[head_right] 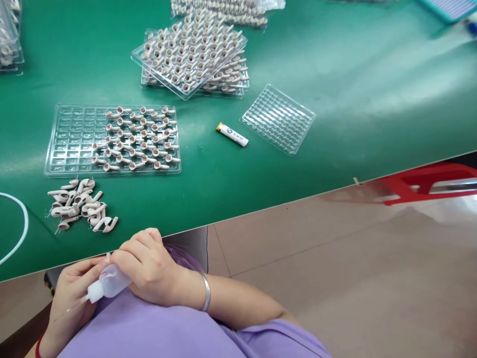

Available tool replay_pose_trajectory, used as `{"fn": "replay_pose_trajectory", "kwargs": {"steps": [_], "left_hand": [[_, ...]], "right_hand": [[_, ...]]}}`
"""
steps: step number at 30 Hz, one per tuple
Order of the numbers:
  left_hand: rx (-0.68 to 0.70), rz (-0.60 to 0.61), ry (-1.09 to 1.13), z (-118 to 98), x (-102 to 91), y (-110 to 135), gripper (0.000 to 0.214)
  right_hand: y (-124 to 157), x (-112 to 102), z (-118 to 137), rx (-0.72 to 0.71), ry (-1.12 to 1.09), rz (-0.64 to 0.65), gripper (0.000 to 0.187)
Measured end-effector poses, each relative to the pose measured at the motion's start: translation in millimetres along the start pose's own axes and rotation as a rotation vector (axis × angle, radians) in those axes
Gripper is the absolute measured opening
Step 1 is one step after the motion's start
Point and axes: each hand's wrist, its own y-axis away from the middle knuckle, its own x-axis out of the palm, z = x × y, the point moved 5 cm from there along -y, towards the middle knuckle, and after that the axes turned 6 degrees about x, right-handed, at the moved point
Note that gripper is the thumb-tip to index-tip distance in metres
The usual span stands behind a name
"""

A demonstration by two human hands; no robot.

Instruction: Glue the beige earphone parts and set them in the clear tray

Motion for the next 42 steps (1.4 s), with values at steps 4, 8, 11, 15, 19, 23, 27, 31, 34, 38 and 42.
{"fn": "replay_pose_trajectory", "kwargs": {"steps": [4,8,11,15,19,23,27,31,34,38,42], "left_hand": [[0.071,0.016,-0.043,-1,-0.2,-2,0.027],[0.167,0.15,-0.288,-8,-5.6,-1,0.025],[0.369,0.196,-0.538,-22,-9.6,9,0.019],[0.959,0.089,-0.855,-52,-5.4,34,0.009],[1.26,0.031,-1.004,-63,2.7,46,0.018],[1.298,0.035,-1.048,-65,5.9,47,0.021],[1.292,0.054,-1.024,-68,7.4,46,0.022],[1.316,0.033,-1.006,-84,11.8,32,0.019],[1.419,-0.019,-1.03,-114,21.8,13,0.014],[1.541,-0.097,-1.103,-169,44.8,-25,0.015],[1.472,-0.072,-1.213,-208,68.9,-75,0.023]], "right_hand": [[1,0,0,-0.006,0.006,-0.019,0.009],[-2,-6,-2,-0.035,-0.047,-0.005,0.01],[-7,-19,-9,-0.007,-0.214,0.022,0.013],[-10,-39,-30,0.16,-0.348,-0.026,0.023],[-10,-49,-46,0.335,-0.368,-0.087,0.026],[-10,-48,-47,0.346,-0.363,-0.078,0.026],[-11,-48,-47,0.346,-0.367,-0.081,0.025],[-15,-53,-51,0.364,-0.404,-0.098,0.024],[-20,-58,-57,0.395,-0.404,-0.15,0.024],[-23,-60,-65,0.44,-0.408,-0.187,0.024],[-22,-59,-66,0.43,-0.387,-0.203,0.023]]}}
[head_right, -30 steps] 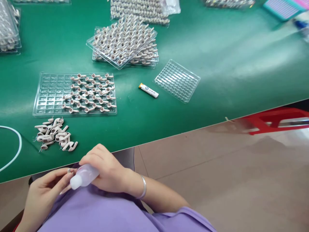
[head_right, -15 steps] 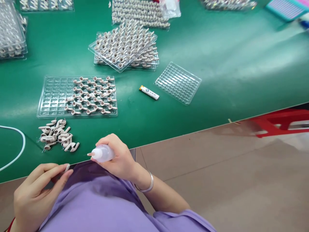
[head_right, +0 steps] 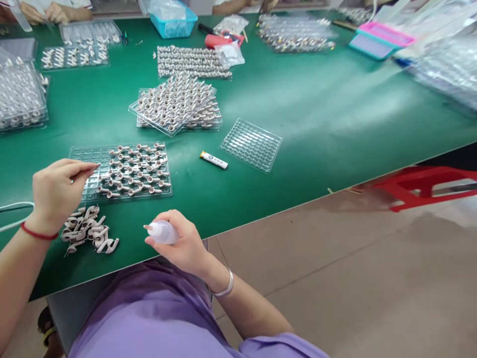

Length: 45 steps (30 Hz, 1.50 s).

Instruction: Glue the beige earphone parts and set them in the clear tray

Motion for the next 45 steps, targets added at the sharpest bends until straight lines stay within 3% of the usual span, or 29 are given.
{"fn": "replay_pose_trajectory", "kwargs": {"steps": [3,7,13,17,20,24,29,33,36,39,45], "left_hand": [[0.014,0.096,-0.015,15,19.6,-19,0.023],[0.027,0.199,-0.047,20,29.8,-22,0.028],[0.034,0.266,-0.087,6,13.5,-15,0.044],[-0.009,0.242,-0.103,-2,-1.9,2,0.027],[-0.037,0.338,-0.056,-8,-5.9,24,0.012],[-0.109,0.392,-0.106,-5,-8.5,48,0.014],[-0.154,0.429,-0.095,2,-5.9,53,0.011],[-0.27,0.406,0.111,-7,-8.9,49,0.011],[-0.375,0.424,0.455,-25,-4.4,51,0.021],[-0.42,0.422,0.755,-43,2.9,56,0.027],[-0.368,0.388,0.873,-56,3.1,76,0.015]], "right_hand": [[0,-2,-1,0.005,-0.011,-0.011,0.022],[-1,-3,-1,-0.009,-0.013,0.005,0.023],[-1,-4,-1,-0.004,-0.017,0.001,0.023],[-1,-4,-1,0.022,-0.044,0.004,0.023],[-1,-3,-1,0.029,-0.052,0.016,0.023],[-1,-2,-1,0.035,-0.032,0.017,0.023],[0,-2,-2,0.039,-0.024,0.022,0.022],[-2,2,0,0.097,-0.042,0.005,0.023],[-10,12,8,0.151,-0.135,-0.014,0.026],[-21,31,18,0.164,-0.265,0.063,0.033],[-35,52,18,0.321,-0.573,0.245,0.038]]}}
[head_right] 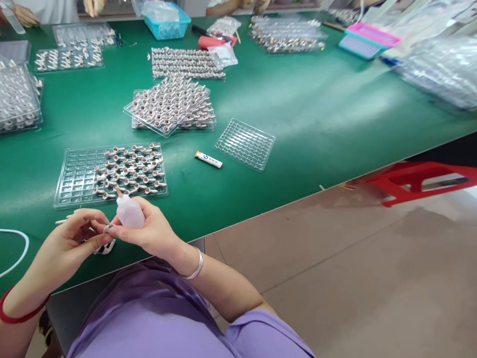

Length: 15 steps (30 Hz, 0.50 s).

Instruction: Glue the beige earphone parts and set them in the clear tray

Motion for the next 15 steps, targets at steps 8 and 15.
{"fn": "replay_pose_trajectory", "kwargs": {"steps": [8,15], "left_hand": [[0.004,-0.25,0.272,13,-10.7,19,0.01],[-0.049,-0.307,0.116,20,-13.9,41,0.028]], "right_hand": [[-7,1,-6,0.12,-0.076,0.041,0.042],[-6,-9,-7,-0.039,0.472,-0.155,0.027]]}}
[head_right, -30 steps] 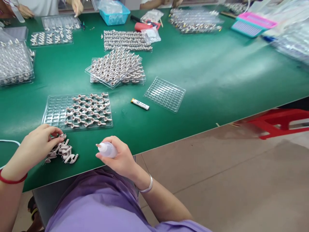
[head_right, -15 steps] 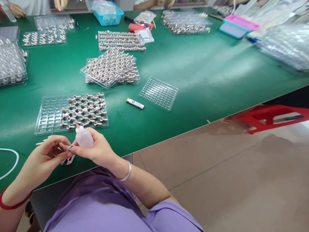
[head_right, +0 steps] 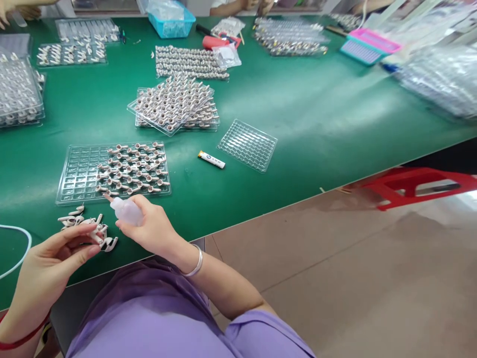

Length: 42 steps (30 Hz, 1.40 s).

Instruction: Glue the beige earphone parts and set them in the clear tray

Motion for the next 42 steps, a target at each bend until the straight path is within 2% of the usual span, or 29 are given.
{"fn": "replay_pose_trajectory", "kwargs": {"steps": [2,4,7,10,12,16,21,24,31,37,40,42], "left_hand": [[0.09,-0.032,-0.131,-5,-1.2,6,0.026],[0.2,-0.073,-0.281,-12,-1.4,11,0.024],[0.347,-0.047,-0.44,-24,4.2,17,0.019],[0.399,0.049,-0.44,-31,12.2,22,0.017],[0.348,0.104,-0.365,-30,16.2,25,0.017],[0.129,0.18,-0.147,-17,21.6,32,0.016],[-0.182,0.213,0.162,8,27.0,42,0.015],[-0.298,0.209,0.273,15,30.4,46,0.018],[-0.326,0.238,0.323,13,33.5,48,0.019],[-0.305,0.27,0.336,10,37.0,47,0.017],[-0.276,0.274,0.32,8,37.9,45,0.017],[-0.21,0.273,0.239,5,35.1,43,0.016]], "right_hand": [[6,-1,4,-0.067,0.029,-0.046,0.026],[15,-2,11,-0.174,-0.049,-0.075,0.025],[30,0,22,-0.308,-0.22,0.012,0.024],[40,4,25,-0.319,-0.312,0.116,0.026],[43,6,22,-0.294,-0.327,0.144,0.028],[46,11,16,-0.272,-0.354,0.19,0.028],[49,16,11,-0.244,-0.384,0.232,0.028],[49,18,8,-0.201,-0.452,0.259,0.03],[49,19,4,-0.107,-0.573,0.306,0.032],[50,21,2,-0.097,-0.625,0.329,0.033],[51,22,2,-0.109,-0.621,0.326,0.031],[51,20,3,-0.106,-0.591,0.33,0.032]]}}
